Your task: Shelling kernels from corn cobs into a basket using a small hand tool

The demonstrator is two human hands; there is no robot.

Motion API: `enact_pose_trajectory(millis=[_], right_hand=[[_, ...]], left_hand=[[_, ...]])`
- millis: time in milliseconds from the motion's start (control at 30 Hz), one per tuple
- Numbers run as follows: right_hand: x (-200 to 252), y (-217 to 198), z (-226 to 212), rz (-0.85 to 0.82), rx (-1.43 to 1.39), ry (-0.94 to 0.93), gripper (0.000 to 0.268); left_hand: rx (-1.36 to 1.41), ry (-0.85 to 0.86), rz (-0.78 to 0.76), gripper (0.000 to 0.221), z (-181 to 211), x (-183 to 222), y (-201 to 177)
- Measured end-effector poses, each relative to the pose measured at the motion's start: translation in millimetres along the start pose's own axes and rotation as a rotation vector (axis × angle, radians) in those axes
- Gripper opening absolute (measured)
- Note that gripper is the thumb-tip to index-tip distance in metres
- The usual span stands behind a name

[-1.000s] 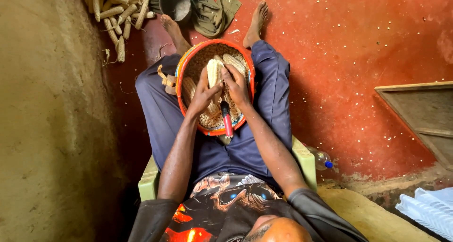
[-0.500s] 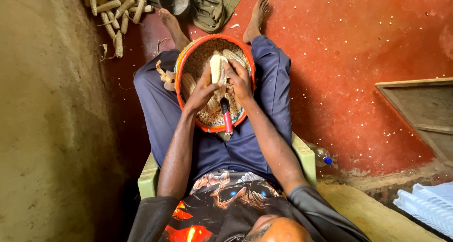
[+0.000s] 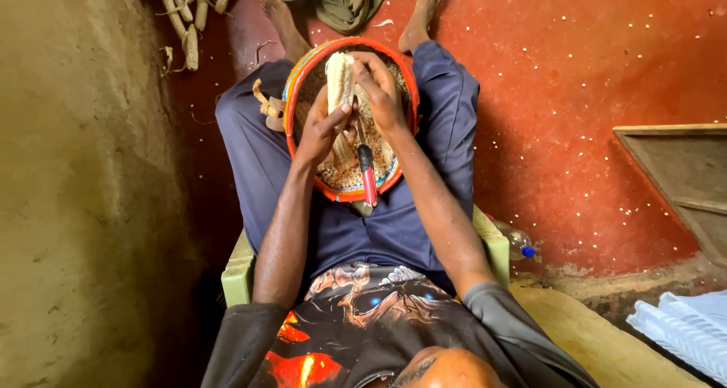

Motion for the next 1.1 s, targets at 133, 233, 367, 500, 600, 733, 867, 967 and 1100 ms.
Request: enact_pose_trajectory(millis=[133, 233, 367, 500, 600, 733, 867, 967, 1100], right_hand=[[15, 8, -4, 0.027, -0.011, 0.000, 0.036], [17, 6, -4, 0.081, -0.068, 0.042, 0.032], [19, -11, 39, 0.137, -0.085, 0.102, 0.027], [16, 16, -25, 0.228, -0.163, 0.244, 0.037], [15, 12, -6, 0.224, -0.155, 0.164, 0.026], [17, 13, -2, 0.217, -0.227, 0.174, 0.023], [24, 12, -24, 0.209, -0.280, 0.284, 0.038], [24, -5, 2, 0.243, -0.307, 0.289, 0.036], [18, 11, -25, 0.258, -0.277, 0.245, 0.037]], left_hand=[[-0.030, 0.075, 0.108, 0.050, -24, -11, -25], [-0.091, 0.083, 0.148, 0.045, -30, -19, -32], [-0.041, 0.071, 0.045, 0.050, -24, -12, -8], [0.068, 0.067, -0.080, 0.052, -4, -1, 22], [0.030, 0.061, -0.012, 0.047, -11, -4, 14], [-0.014, 0.063, 0.045, 0.042, -19, -7, 2], [-0.016, 0.081, -0.053, 0.054, -6, -3, 18], [0.024, 0.056, -0.091, 0.057, -3, -1, 24], [-0.020, 0.045, -0.097, 0.060, -7, -4, 15]])
Point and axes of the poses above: each hand's wrist, its own x-axis away from the middle knuckle, its own y-axis out of the palm, z = x × y, the point moved 4 cm from there along -x, towards the middle knuckle, and after that the axes turned 13 degrees about -y, right-handed, at the moved point
